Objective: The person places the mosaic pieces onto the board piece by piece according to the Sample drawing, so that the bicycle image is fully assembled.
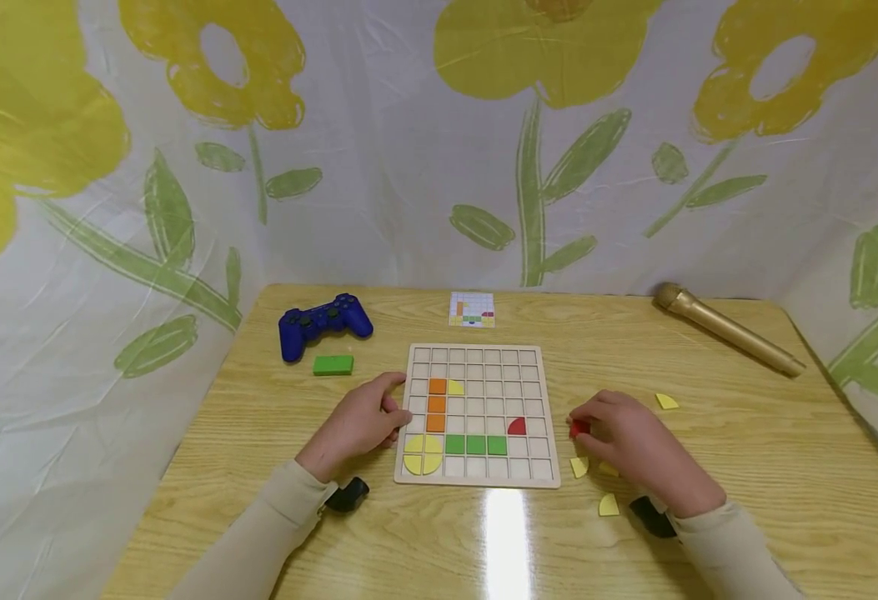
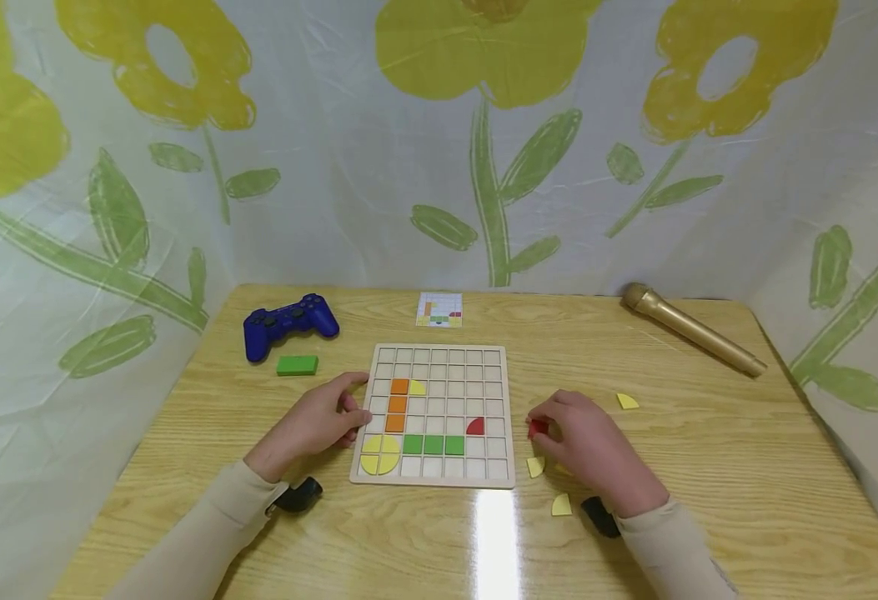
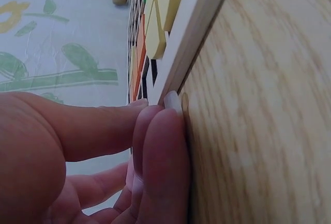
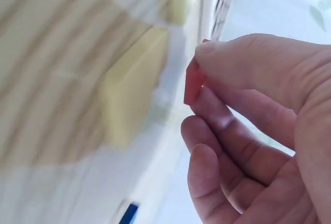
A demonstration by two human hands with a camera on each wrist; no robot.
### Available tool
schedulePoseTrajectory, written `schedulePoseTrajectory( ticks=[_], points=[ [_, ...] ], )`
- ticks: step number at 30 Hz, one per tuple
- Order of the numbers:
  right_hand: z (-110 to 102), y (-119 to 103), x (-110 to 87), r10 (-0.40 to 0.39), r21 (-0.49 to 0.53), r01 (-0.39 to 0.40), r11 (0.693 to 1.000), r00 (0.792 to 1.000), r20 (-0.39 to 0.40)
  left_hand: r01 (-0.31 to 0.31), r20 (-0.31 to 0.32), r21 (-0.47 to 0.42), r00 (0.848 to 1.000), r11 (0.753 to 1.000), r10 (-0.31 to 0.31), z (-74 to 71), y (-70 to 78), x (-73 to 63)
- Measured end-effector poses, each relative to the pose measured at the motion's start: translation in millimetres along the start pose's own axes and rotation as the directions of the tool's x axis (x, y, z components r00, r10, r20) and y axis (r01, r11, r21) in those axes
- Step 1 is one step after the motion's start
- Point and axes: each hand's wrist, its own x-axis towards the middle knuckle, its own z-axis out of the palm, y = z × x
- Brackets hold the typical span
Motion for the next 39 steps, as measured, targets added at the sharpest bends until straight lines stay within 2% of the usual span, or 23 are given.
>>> schedulePoseTrajectory(
  ticks=[6,16,32,39],
  points=[
    [3,-17,14.9,-0.050,0.001,0.050,0.999,0.999,-0.004,-0.004,0.005,0.001,1.000,1.000,0.004,-0.5,-0.6,0.9],
    [13,-35,29.5,-0.063,0.009,0.063,0.998,0.998,0.028,0.002,0.001,0.008,1.000,1.000,-0.002,0.1,-1.3,1.7],
    [22,-41,33.1,-0.078,-0.006,0.079,0.997,0.997,0.022,0.018,-0.004,0.015,1.000,1.000,-0.018,-0.3,0.4,1.0],
    [24,-40,32.4,-0.045,-0.012,0.045,0.999,0.998,0.044,0.011,0.002,0.026,1.000,1.000,-0.011,-0.1,1.2,0.6]
  ],
)
